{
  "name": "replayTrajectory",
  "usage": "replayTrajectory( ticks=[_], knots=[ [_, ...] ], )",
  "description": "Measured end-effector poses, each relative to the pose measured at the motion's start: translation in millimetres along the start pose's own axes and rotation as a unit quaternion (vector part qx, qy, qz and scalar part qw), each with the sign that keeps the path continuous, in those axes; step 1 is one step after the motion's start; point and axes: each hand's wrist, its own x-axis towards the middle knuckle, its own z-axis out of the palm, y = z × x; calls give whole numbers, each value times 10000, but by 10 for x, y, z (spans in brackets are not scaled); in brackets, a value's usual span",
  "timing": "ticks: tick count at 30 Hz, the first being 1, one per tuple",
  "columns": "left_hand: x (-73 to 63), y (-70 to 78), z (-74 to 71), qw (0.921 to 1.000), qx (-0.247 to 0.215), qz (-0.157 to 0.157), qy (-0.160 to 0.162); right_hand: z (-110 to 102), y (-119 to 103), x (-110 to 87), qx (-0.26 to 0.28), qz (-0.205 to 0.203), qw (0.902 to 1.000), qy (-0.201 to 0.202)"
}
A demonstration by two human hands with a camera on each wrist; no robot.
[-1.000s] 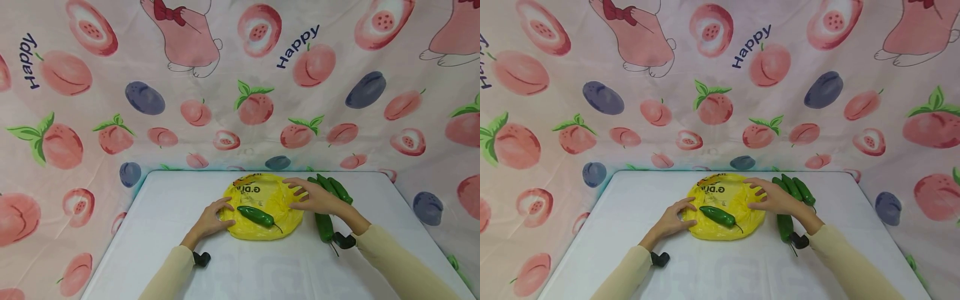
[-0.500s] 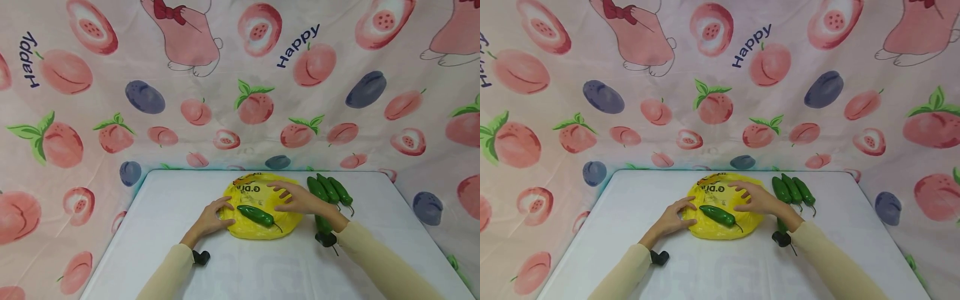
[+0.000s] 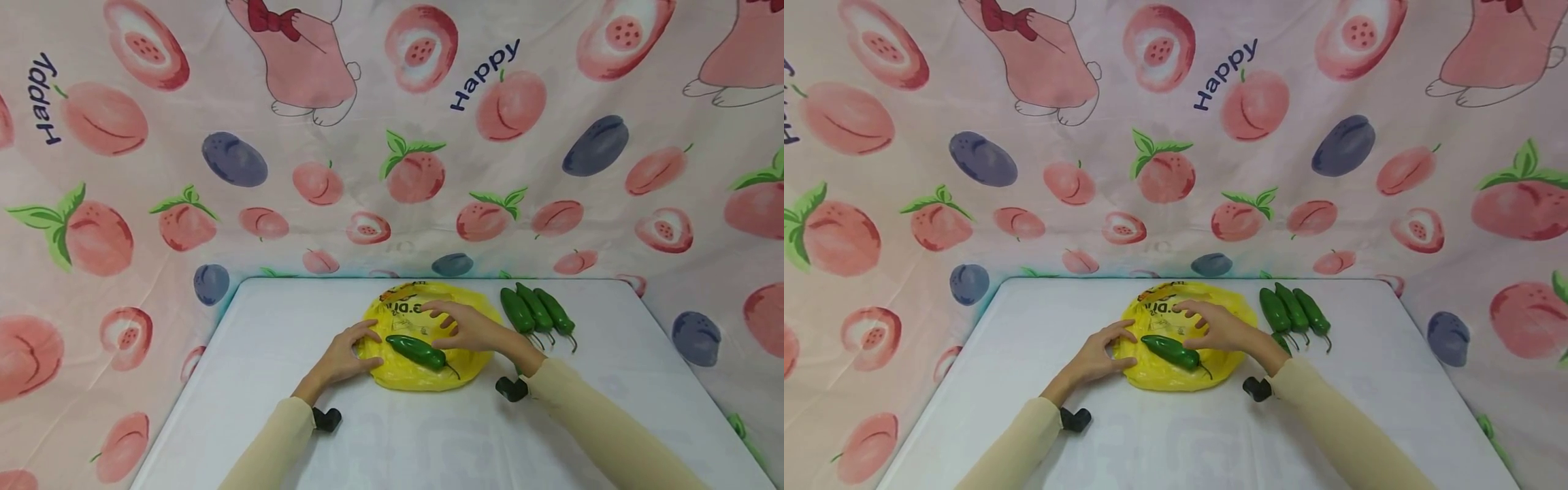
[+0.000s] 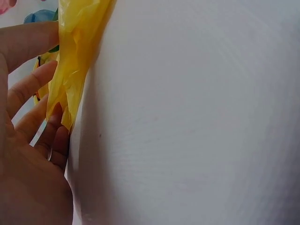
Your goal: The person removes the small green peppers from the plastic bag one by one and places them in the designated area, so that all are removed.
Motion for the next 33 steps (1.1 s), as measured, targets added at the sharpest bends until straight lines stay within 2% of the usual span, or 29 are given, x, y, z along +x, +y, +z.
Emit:
replayTrajectory(
  ticks=[9, 23, 33],
  knots=[
    [1, 9, -4, 9999, -151, -22, 44, 118, -26, 89, 87, 172, 9994, -303],
    [8, -43, 20, 10000, -40, -5, 64, 251, -34, 196, 25, 626, 9951, -770],
    [0, -48, 26, 10000, 1, 34, 84, 306, -46, 246, 2, 536, 9945, -898]
  ],
)
